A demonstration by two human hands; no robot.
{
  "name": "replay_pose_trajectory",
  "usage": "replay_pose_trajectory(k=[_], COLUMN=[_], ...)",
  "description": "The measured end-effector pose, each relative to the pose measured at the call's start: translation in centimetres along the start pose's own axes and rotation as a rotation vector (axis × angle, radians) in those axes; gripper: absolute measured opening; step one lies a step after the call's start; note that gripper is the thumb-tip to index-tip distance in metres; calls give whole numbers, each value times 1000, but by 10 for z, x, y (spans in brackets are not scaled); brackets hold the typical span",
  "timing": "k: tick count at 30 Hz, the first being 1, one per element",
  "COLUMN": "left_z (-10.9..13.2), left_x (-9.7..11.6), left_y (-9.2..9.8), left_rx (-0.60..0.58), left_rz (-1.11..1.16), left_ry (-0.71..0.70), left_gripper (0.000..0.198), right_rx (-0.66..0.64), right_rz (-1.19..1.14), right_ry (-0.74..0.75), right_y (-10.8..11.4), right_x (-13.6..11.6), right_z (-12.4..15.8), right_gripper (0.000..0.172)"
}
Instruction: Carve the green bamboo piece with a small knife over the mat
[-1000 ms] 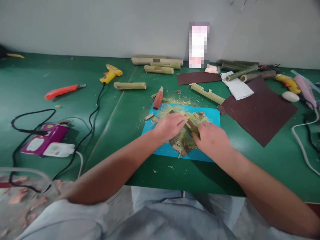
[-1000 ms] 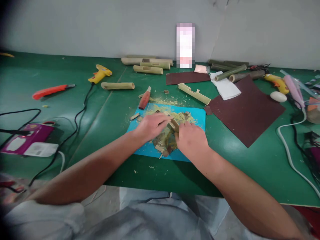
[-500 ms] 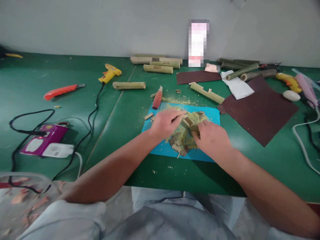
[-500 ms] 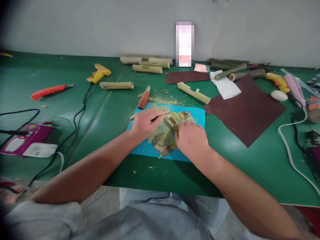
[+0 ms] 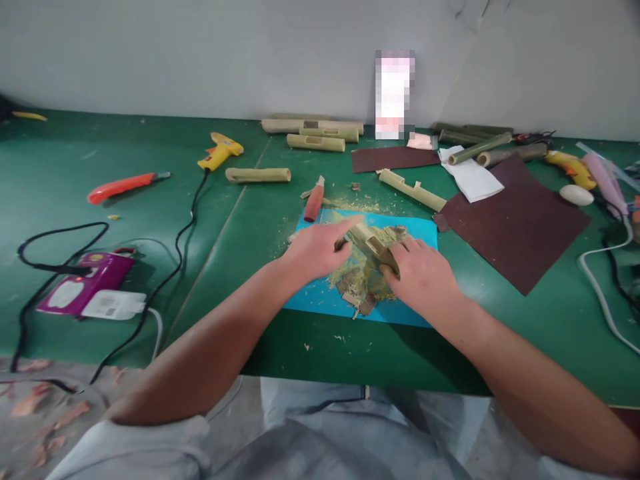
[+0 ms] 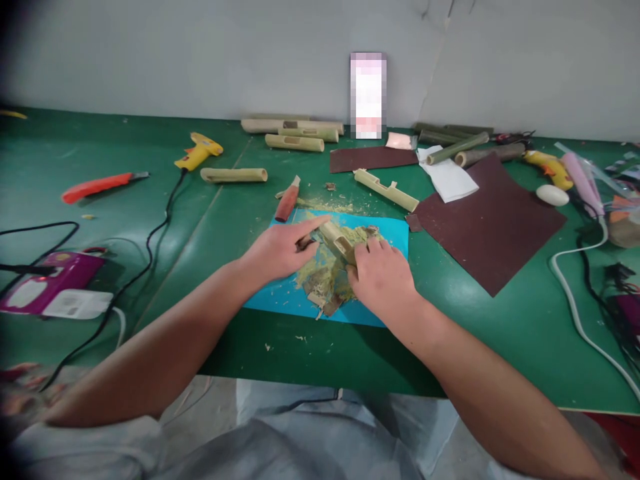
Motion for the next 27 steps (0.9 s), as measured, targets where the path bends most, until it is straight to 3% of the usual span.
replay_pose_trajectory(k=[6, 13, 23, 27], left_z=[3, 4, 9, 7], left_x=[-1, 21, 23, 21], left_y=[-5, 4, 0, 1], left_rx=[-58, -267, -210, -83], left_rz=[-193, -318, -123, -65], left_ry=[15, 102, -59, 61], left_gripper=[58, 60, 52, 53], right_rx=[-12, -19, 10, 10], right_rz=[22, 35, 41, 28], right_ry=[-1, 4, 12, 14], right_y=[1, 1, -2, -2], right_x=[-1, -1, -1, 0], right_z=[0, 0, 1, 1], right_gripper=[24, 24, 24, 23])
Point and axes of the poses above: each hand's wrist, its own z-axis away from the middle knuckle, its own y-axis out of the back of the hand, x = y × z, the point moved 2 cm from there along -z, towards the middle knuckle, and after that the axes turned 2 degrees about y, right-handed, at the moved point
